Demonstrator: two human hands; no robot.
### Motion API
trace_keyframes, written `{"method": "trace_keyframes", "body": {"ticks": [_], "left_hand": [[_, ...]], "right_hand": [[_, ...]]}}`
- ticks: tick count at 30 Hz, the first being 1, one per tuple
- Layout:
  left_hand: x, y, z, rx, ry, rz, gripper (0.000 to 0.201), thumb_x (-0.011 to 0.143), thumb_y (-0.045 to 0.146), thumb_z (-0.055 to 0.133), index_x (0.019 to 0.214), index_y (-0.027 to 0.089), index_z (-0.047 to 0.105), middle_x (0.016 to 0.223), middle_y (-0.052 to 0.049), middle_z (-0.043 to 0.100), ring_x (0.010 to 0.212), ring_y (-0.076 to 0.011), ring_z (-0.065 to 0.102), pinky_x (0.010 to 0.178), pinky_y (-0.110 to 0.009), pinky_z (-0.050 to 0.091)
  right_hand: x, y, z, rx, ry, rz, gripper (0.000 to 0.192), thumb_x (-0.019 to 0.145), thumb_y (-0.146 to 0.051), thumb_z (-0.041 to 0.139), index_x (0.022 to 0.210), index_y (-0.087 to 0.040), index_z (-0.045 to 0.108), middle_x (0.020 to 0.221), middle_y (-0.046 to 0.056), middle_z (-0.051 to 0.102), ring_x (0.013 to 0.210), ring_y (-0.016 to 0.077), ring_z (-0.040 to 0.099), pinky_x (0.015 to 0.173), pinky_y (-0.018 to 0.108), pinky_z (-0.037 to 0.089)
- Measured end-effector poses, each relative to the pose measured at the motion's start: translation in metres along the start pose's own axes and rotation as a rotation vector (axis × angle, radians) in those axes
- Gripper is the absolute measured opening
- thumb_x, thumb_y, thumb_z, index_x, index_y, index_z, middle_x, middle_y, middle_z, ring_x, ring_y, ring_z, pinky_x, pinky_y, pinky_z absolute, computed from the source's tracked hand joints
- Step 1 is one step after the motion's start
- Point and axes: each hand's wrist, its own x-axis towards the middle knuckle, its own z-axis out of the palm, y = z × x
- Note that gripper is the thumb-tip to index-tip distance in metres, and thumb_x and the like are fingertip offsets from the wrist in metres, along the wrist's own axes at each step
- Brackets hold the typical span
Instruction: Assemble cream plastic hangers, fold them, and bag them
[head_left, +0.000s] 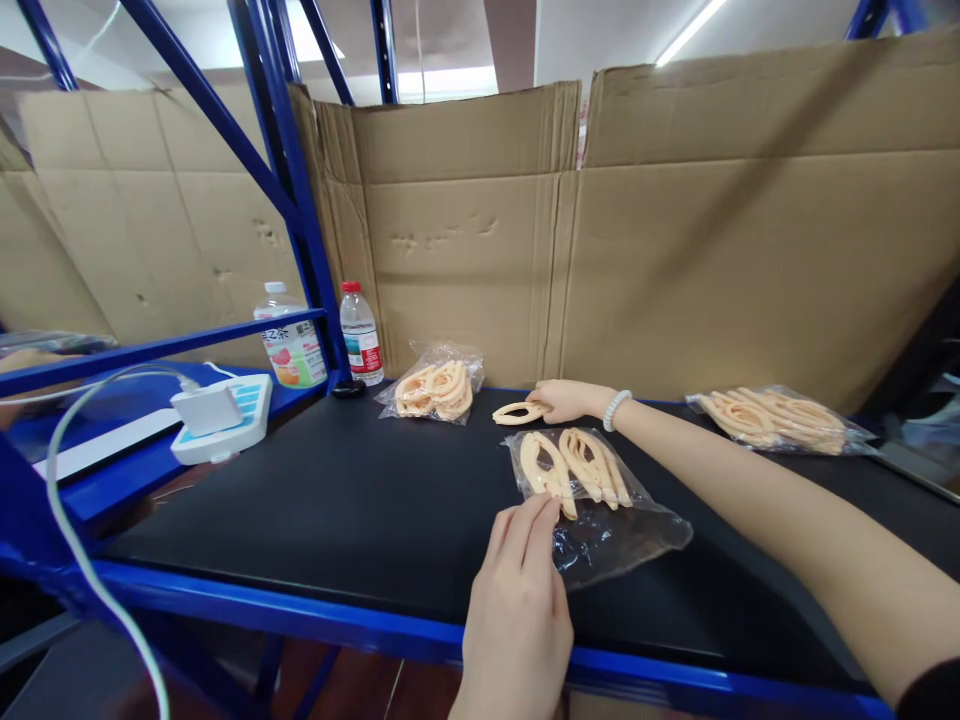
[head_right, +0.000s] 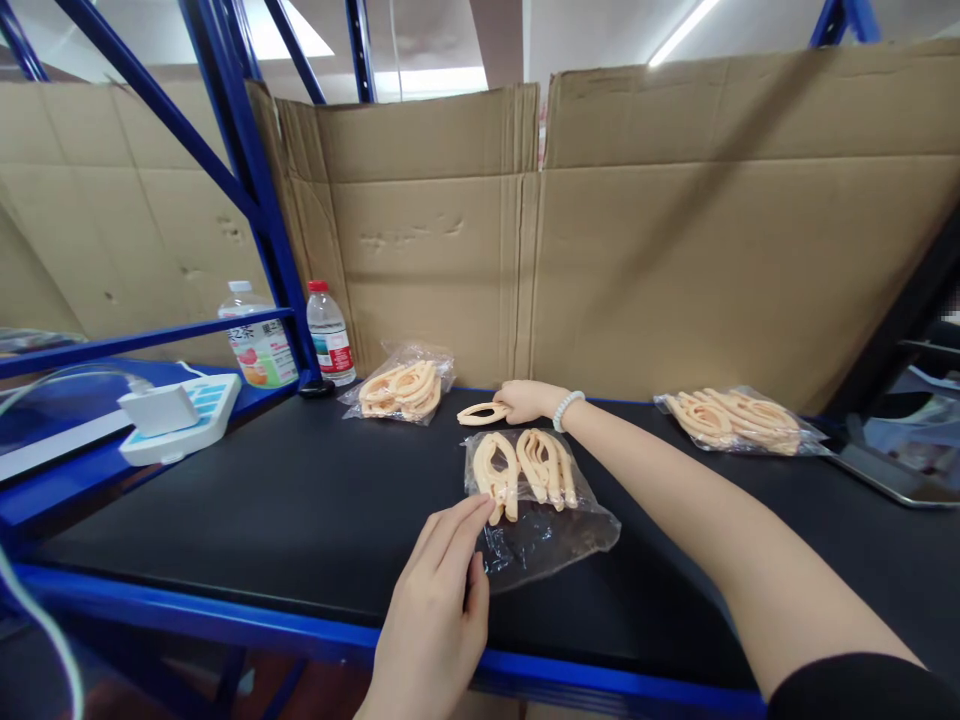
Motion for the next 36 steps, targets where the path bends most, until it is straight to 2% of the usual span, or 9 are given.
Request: {"method": "trace_keyframes", "body": {"ticks": [6,10,14,17,21,25,28,31,36], "left_hand": [[0.000,0.001,-0.001,0.007,0.005,-0.015,0.059,0.071,-0.008,0.039,0.124,0.015,0.051,0.122,-0.010,0.059,0.112,-0.0239,0.053,0.097,-0.042,0.050],[0.002,0.001,-0.001,0.014,0.016,-0.004,0.057,0.072,-0.008,0.038,0.124,0.015,0.051,0.121,-0.011,0.059,0.110,-0.0241,0.054,0.095,-0.042,0.050],[0.002,-0.001,0.000,0.019,0.015,0.012,0.056,0.075,-0.007,0.037,0.125,0.015,0.050,0.121,-0.011,0.058,0.111,-0.0241,0.053,0.095,-0.042,0.050],[0.003,-0.002,0.000,0.031,0.026,0.026,0.053,0.078,-0.005,0.037,0.125,0.015,0.051,0.122,-0.011,0.058,0.112,-0.0241,0.052,0.095,-0.042,0.049],[0.004,-0.004,0.001,0.036,0.045,0.052,0.050,0.080,-0.003,0.036,0.125,0.015,0.051,0.122,-0.011,0.058,0.113,-0.0240,0.052,0.094,-0.041,0.049],[0.005,-0.004,0.001,0.050,0.064,0.065,0.050,0.082,-0.002,0.036,0.127,0.015,0.050,0.122,-0.011,0.058,0.111,-0.0238,0.053,0.093,-0.040,0.050],[0.005,-0.003,0.001,0.064,0.074,0.076,0.049,0.082,-0.002,0.037,0.127,0.014,0.049,0.121,-0.012,0.059,0.111,-0.0239,0.053,0.092,-0.040,0.050],[0.005,-0.004,0.001,0.074,0.086,0.088,0.050,0.081,-0.003,0.037,0.127,0.013,0.049,0.121,-0.012,0.058,0.111,-0.0238,0.053,0.093,-0.040,0.050],[0.004,-0.004,0.001,0.061,0.074,0.081,0.056,0.076,-0.006,0.035,0.126,0.013,0.049,0.122,-0.012,0.058,0.111,-0.0235,0.054,0.094,-0.041,0.050]], "right_hand": [[-0.043,-0.005,-0.006,0.087,0.282,0.009,0.030,0.092,-0.012,0.038,0.107,-0.011,0.064,0.099,0.012,0.061,0.090,0.0179,0.059,0.082,0.029,0.045],[-0.079,-0.017,-0.016,0.147,0.525,0.055,0.026,0.094,-0.017,0.040,0.103,-0.012,0.064,0.095,0.010,0.062,0.087,0.0172,0.059,0.080,0.030,0.047],[-0.130,-0.049,-0.038,0.288,0.878,0.126,0.015,0.090,-0.025,0.055,0.095,-0.016,0.065,0.085,0.005,0.065,0.071,0.0145,0.060,0.064,0.027,0.050],[-0.175,-0.086,-0.059,0.346,1.004,0.222,0.013,0.088,-0.027,0.059,0.094,-0.018,0.065,0.083,0.002,0.066,0.071,0.0136,0.062,0.064,0.025,0.051],[-0.227,-0.136,-0.073,0.202,0.987,0.215,0.007,0.086,-0.026,0.062,0.091,-0.022,0.064,0.083,0.001,0.066,0.073,0.0139,0.063,0.064,0.024,0.051],[-0.245,-0.171,-0.063,0.064,0.847,0.148,0.010,0.091,-0.019,0.053,0.091,-0.022,0.063,0.079,0.001,0.064,0.067,0.0118,0.061,0.059,0.021,0.048],[-0.234,-0.185,-0.048,-0.019,0.760,0.044,0.026,0.095,-0.014,0.039,0.087,-0.017,0.063,0.071,0.003,0.060,0.063,0.0129,0.056,0.057,0.023,0.045],[-0.211,-0.187,-0.030,-0.198,0.769,-0.066,0.030,0.093,-0.008,0.036,0.077,-0.015,0.061,0.064,0.004,0.056,0.057,0.0150,0.050,0.052,0.027,0.040],[-0.172,-0.174,-0.002,-0.460,0.695,0.006,0.021,0.086,-0.006,0.044,0.076,-0.014,0.060,0.068,0.006,0.058,0.060,0.0190,0.055,0.050,0.030,0.042]]}}
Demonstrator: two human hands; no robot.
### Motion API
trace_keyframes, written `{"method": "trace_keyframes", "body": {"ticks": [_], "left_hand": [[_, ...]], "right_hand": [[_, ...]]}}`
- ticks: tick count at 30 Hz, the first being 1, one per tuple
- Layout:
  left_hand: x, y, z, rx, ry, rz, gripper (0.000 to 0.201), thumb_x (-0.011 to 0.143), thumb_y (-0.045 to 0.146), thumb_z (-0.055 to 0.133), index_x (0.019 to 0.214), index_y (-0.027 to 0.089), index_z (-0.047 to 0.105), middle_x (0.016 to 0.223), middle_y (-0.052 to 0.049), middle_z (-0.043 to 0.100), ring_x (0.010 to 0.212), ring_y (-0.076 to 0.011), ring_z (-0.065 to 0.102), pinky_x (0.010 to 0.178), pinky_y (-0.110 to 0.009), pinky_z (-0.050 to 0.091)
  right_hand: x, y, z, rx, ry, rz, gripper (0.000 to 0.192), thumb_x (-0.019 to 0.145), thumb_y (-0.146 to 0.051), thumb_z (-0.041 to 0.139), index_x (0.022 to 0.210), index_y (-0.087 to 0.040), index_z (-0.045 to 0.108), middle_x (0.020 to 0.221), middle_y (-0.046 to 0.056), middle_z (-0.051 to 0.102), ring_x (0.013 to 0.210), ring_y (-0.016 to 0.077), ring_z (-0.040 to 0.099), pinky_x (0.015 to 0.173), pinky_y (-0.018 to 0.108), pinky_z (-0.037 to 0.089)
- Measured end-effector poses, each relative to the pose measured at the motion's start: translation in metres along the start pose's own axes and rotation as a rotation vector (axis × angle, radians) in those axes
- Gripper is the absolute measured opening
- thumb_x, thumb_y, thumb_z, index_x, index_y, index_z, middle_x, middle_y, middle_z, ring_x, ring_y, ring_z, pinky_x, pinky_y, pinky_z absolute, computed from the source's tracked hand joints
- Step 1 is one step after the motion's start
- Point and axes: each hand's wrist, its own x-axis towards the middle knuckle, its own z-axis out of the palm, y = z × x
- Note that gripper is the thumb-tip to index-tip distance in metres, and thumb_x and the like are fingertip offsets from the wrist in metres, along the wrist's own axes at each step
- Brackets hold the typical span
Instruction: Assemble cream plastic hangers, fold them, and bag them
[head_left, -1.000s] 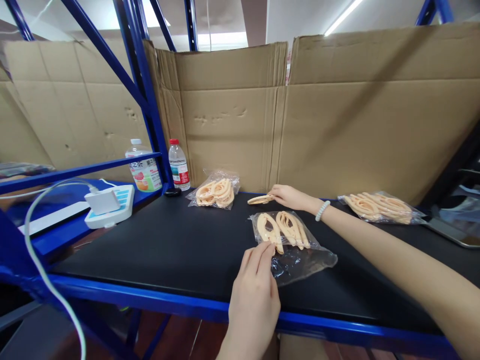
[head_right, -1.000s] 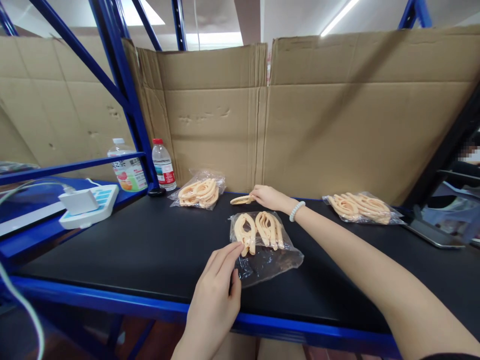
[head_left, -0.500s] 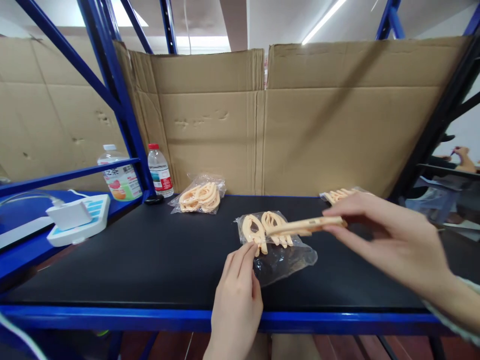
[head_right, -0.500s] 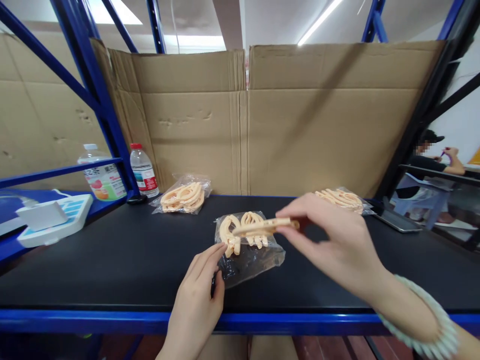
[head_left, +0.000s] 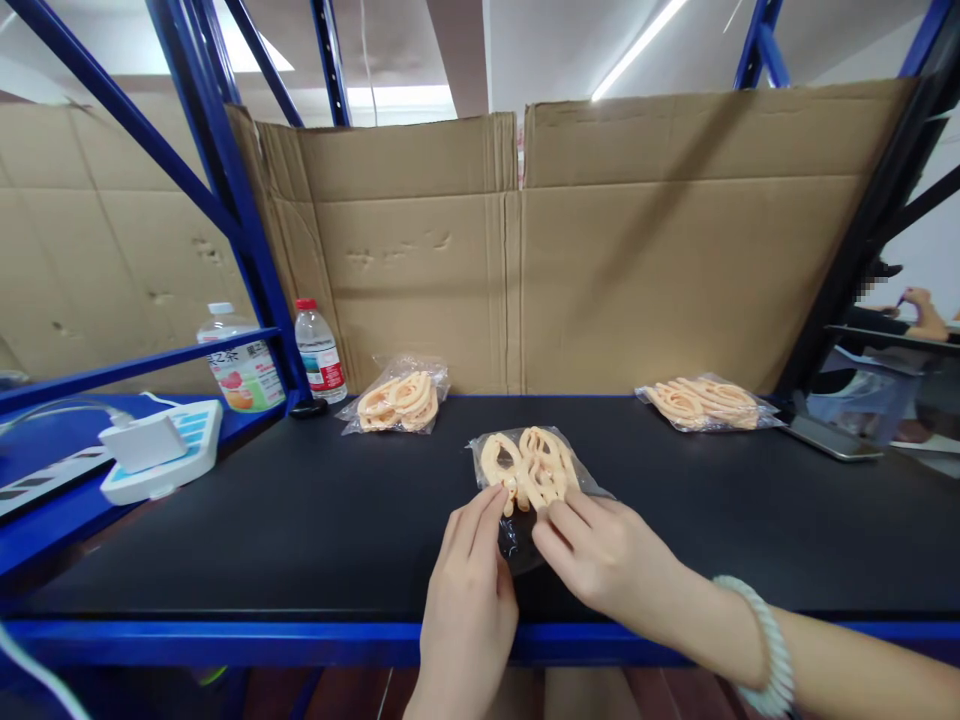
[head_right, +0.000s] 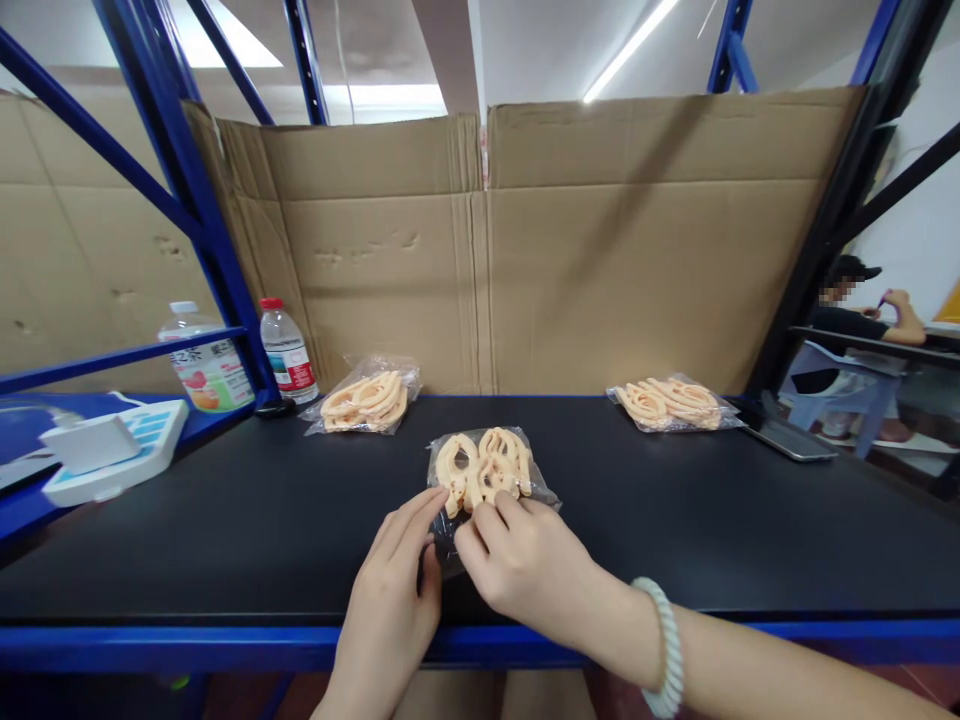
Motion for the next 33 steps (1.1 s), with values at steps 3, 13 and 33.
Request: {"method": "trace_keyframes", "body": {"ticks": [3,13,33], "left_hand": [[-0.001,0.000,-0.001,-0.013,-0.010,-0.012,0.059,0.074,-0.007,0.034,0.126,0.015,0.049,0.122,-0.012,0.057,0.111,-0.0236,0.054,0.094,-0.042,0.050],[0.001,0.002,-0.007,-0.094,-0.064,-0.083,0.050,0.083,-0.001,0.036,0.127,0.016,0.051,0.125,-0.013,0.056,0.116,-0.0247,0.053,0.098,-0.045,0.047],[0.020,-0.023,-0.043,-0.254,-0.331,-0.050,0.017,0.084,0.007,0.051,0.082,0.021,0.060,0.106,-0.006,0.065,0.099,-0.0202,0.061,0.087,-0.035,0.050]], "right_hand": [[0.002,-0.003,0.019,-0.111,-0.099,0.053,0.017,0.082,-0.002,0.047,0.085,-0.008,0.063,0.071,0.010,0.063,0.063,0.0218,0.059,0.050,0.032,0.046],[-0.006,0.010,-0.011,0.113,-0.283,0.227,0.033,0.075,0.001,0.048,0.102,-0.009,0.063,0.082,0.013,0.068,0.079,0.0246,0.061,0.054,0.030,0.053],[-0.050,0.054,-0.001,0.877,-0.309,0.558,0.021,0.091,-0.031,0.050,0.079,-0.022,0.065,0.123,0.009,0.056,0.110,0.0230,0.056,0.095,0.041,0.045]]}}
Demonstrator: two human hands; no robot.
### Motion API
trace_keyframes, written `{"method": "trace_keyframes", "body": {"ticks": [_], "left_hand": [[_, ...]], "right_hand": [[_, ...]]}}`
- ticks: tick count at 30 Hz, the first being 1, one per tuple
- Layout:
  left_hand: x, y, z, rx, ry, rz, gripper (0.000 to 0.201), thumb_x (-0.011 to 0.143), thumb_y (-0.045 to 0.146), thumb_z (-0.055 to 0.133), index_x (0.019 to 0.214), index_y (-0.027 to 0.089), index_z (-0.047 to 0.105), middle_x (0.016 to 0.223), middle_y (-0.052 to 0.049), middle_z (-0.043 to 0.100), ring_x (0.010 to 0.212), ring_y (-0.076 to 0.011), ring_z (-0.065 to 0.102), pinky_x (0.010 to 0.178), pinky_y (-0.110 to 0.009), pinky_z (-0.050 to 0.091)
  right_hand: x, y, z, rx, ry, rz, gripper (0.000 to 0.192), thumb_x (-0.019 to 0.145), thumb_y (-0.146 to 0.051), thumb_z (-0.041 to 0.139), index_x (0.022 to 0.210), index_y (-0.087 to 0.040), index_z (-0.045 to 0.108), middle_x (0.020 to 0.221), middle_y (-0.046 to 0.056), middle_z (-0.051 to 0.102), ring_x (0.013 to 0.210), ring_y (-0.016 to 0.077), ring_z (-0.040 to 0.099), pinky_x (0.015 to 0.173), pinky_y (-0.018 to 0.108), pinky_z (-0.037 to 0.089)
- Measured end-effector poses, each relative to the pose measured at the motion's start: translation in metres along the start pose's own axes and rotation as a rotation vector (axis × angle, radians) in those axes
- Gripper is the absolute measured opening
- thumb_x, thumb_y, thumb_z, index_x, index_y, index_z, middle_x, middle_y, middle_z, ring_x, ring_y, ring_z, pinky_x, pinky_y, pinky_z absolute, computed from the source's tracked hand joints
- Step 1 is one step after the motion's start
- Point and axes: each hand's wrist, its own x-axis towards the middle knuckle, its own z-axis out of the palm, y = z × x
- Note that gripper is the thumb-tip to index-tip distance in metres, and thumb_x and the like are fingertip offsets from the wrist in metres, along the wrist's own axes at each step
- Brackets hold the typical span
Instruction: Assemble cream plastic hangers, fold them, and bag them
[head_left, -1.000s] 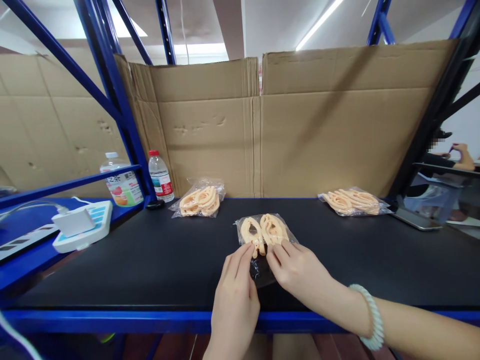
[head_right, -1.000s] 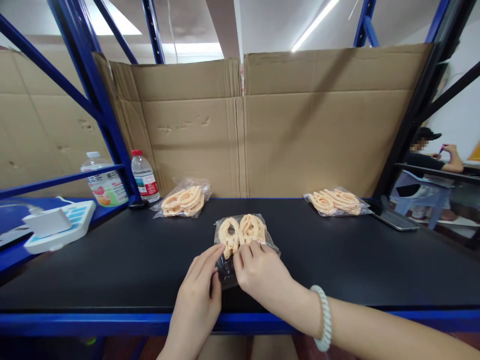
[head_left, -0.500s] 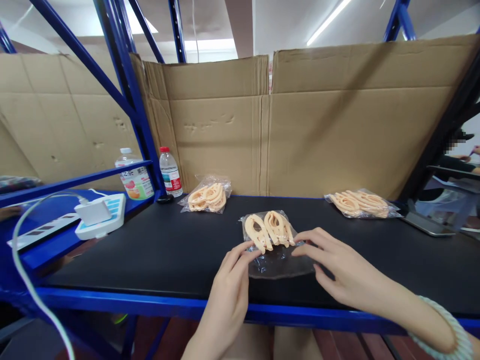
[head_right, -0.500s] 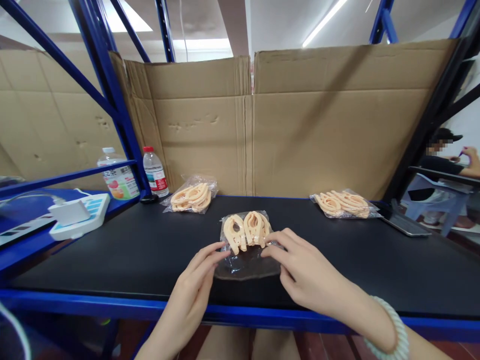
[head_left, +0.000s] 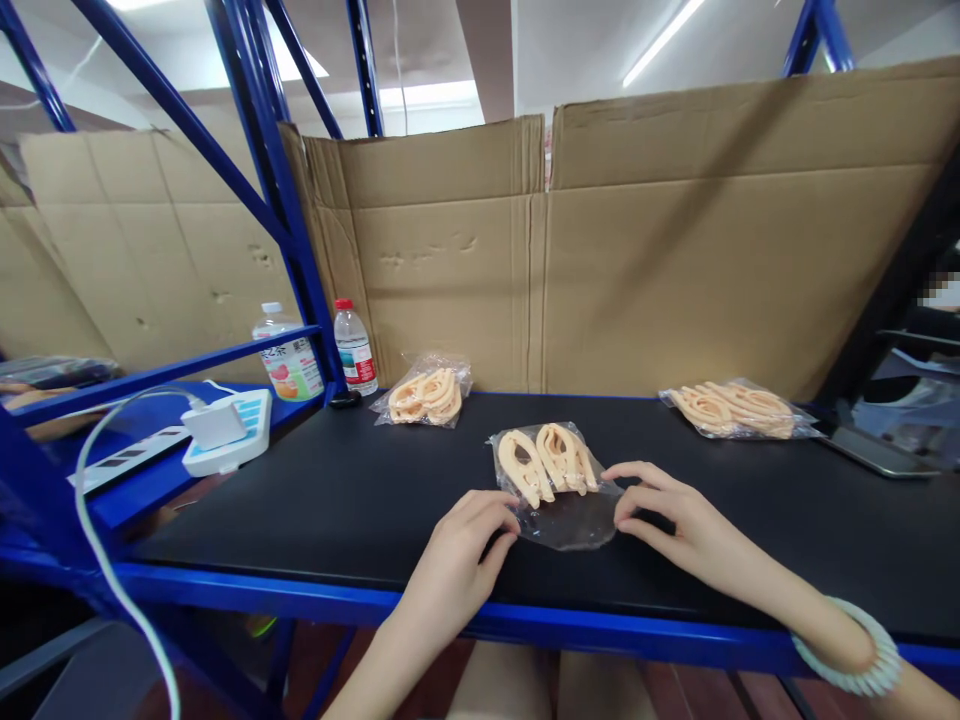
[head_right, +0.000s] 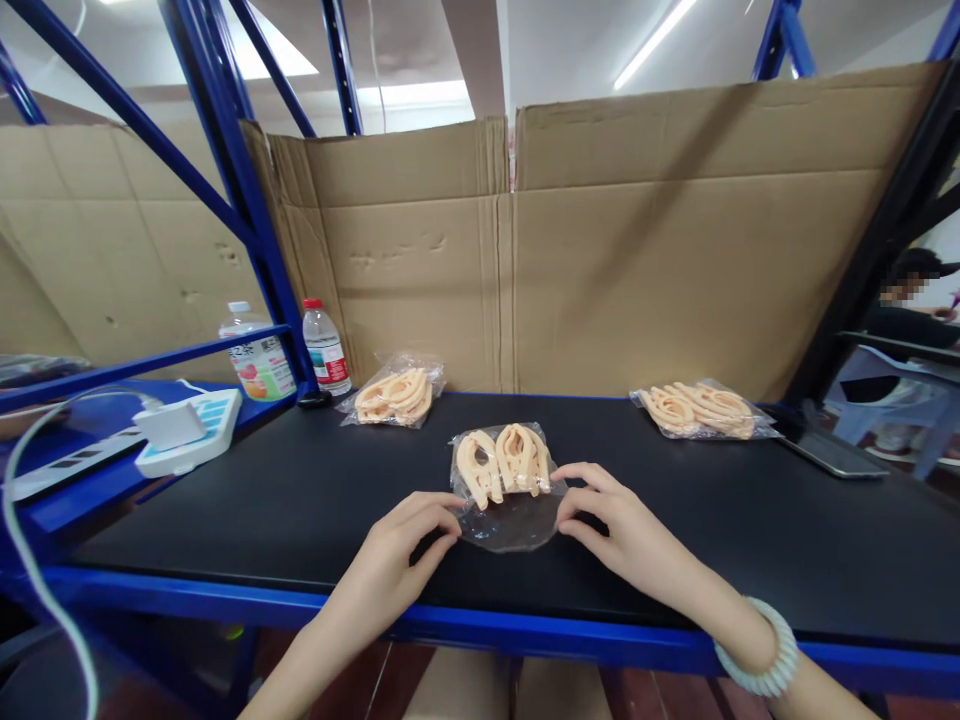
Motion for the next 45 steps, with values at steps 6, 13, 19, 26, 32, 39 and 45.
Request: {"method": "trace_keyframes", "body": {"ticks": [6,13,19,26,32,39,45], "left_hand": [[-0.012,0.016,-0.003,-0.158,0.071,-0.128,0.016,0.094,0.018,0.041,0.092,0.021,0.057,0.088,-0.004,0.066,0.083,-0.0168,0.064,0.077,-0.027,0.049],[-0.034,0.030,0.002,-0.230,0.162,-0.234,0.011,0.094,0.022,0.044,0.086,0.020,0.052,0.069,0.002,0.059,0.063,-0.0127,0.059,0.063,-0.022,0.046],[-0.033,0.025,0.011,-0.066,0.279,-0.218,0.016,0.092,0.017,0.041,0.089,0.020,0.057,0.080,-0.002,0.060,0.070,-0.0150,0.060,0.065,-0.025,0.049],[-0.032,0.023,0.021,0.080,0.355,-0.164,0.032,0.088,0.006,0.035,0.098,0.021,0.061,0.104,-0.007,0.053,0.064,-0.0111,0.059,0.057,-0.022,0.049],[-0.037,0.022,0.029,0.268,0.333,-0.151,0.034,0.081,-0.001,0.035,0.086,0.021,0.061,0.097,-0.006,0.059,0.065,-0.0144,0.056,0.062,-0.027,0.048],[-0.041,0.020,0.032,0.323,0.339,-0.109,0.032,0.082,-0.002,0.035,0.083,0.021,0.057,0.084,-0.002,0.064,0.072,-0.0179,0.057,0.064,-0.030,0.043],[-0.049,0.014,0.038,0.375,0.376,-0.080,0.026,0.084,0.001,0.037,0.076,0.020,0.053,0.077,-0.003,0.063,0.069,-0.0200,0.051,0.063,-0.033,0.037]], "right_hand": [[-0.013,-0.015,0.009,0.219,0.131,0.127,0.026,0.093,-0.039,0.047,0.082,-0.021,0.061,0.099,0.006,0.067,0.094,0.0208,0.062,0.085,0.033,0.048],[-0.033,-0.029,0.029,0.348,0.228,0.264,0.031,0.093,-0.043,0.045,0.076,-0.021,0.057,0.072,0.000,0.062,0.071,0.0158,0.060,0.069,0.025,0.047],[-0.024,-0.033,0.046,0.287,0.357,0.306,0.028,0.092,-0.044,0.045,0.078,-0.022,0.053,0.058,-0.003,0.054,0.056,0.0148,0.056,0.056,0.023,0.044],[-0.018,-0.030,0.061,-0.023,0.423,0.294,0.022,0.092,-0.043,0.042,0.084,-0.024,0.051,0.055,-0.005,0.054,0.045,0.0147,0.053,0.049,0.023,0.043],[-0.019,-0.029,0.068,-0.198,0.402,0.286,0.020,0.093,-0.043,0.038,0.092,-0.025,0.048,0.050,-0.008,0.044,0.039,0.0143,0.048,0.043,0.022,0.038],[-0.023,-0.027,0.072,-0.264,0.471,0.245,0.036,0.095,-0.051,0.034,0.082,-0.025,0.056,0.055,-0.003,0.050,0.044,0.0139,0.052,0.047,0.023,0.043],[-0.025,-0.016,0.075,-0.283,0.472,0.206,0.039,0.094,-0.051,0.037,0.082,-0.024,0.063,0.063,0.001,0.061,0.051,0.0158,0.060,0.051,0.025,0.047]]}}
